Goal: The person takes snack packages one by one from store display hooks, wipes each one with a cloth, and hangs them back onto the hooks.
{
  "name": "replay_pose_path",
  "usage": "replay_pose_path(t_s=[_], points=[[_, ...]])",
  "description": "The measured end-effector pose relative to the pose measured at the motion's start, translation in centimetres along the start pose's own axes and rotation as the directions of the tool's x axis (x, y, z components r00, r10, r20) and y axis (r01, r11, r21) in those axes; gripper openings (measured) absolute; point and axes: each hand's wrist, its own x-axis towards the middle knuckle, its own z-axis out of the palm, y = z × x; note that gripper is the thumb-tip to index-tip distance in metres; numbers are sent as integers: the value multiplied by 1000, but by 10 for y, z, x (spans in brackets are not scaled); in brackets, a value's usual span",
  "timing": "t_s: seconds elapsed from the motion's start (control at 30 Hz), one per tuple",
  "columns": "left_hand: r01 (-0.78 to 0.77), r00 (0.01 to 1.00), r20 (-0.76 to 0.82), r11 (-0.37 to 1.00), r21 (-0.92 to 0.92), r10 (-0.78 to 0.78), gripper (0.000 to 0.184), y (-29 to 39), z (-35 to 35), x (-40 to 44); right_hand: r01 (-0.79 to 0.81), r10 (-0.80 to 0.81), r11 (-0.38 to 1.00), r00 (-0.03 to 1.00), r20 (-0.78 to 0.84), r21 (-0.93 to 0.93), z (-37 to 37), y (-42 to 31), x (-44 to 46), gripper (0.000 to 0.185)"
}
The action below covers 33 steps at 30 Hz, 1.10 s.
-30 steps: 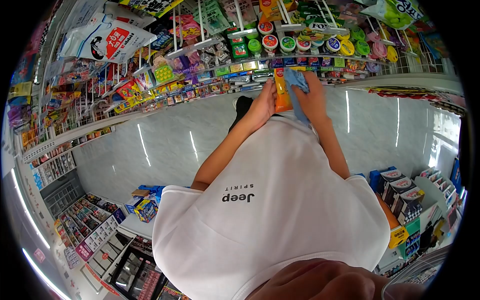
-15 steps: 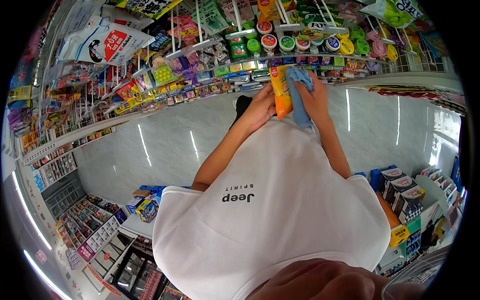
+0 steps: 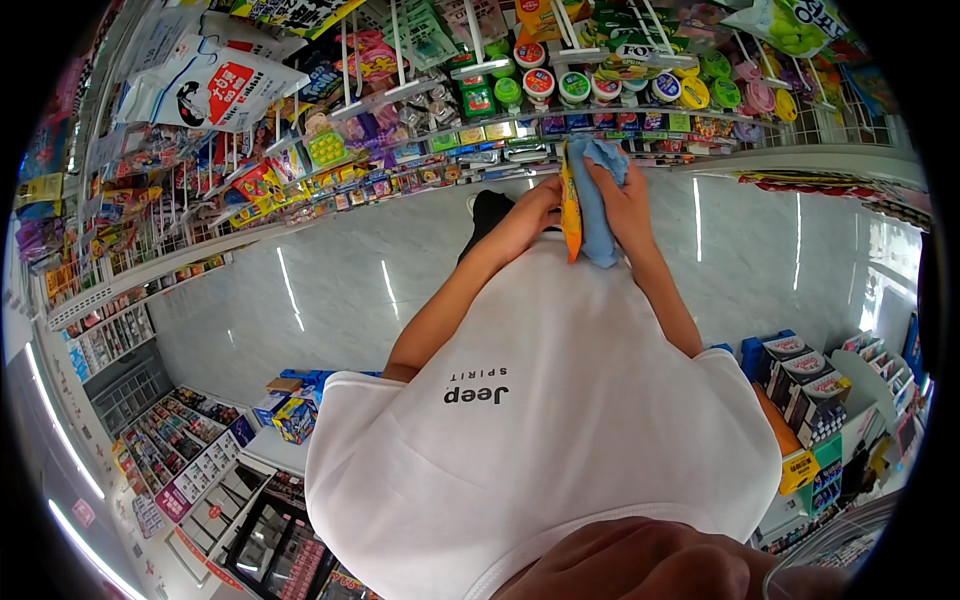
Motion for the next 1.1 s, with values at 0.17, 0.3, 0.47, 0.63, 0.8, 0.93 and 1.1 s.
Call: replay_pose_path(t_s=[0.17,0.3,0.47,0.63,0.8,0.93,1.1], points=[[-75,996,54,986,151,68,41,-6,-12,4,-47,50,996,998,-36,70,-6,10,2,19],[-87,995,79,962,259,68,40,5,-21,2,-89,100,986,993,-70,142,-6,7,3,19],[-85,996,6,992,95,85,40,26,-17,-4,-78,101,989,978,-181,128,-22,25,20,25],[-100,990,-104,995,-30,96,40,29,-16,-9,-89,125,988,942,-310,129,-37,4,23,32],[-193,977,-106,978,-77,184,39,21,-13,-3,-53,61,998,957,-284,36,-37,-2,18,28],[-216,961,-167,975,43,221,37,14,-11,1,101,-153,966,965,-211,-238,-28,0,13,29],[-244,951,-165,962,119,262,36,13,-10,3,311,-354,747,934,45,-587,-16,3,7,35]])
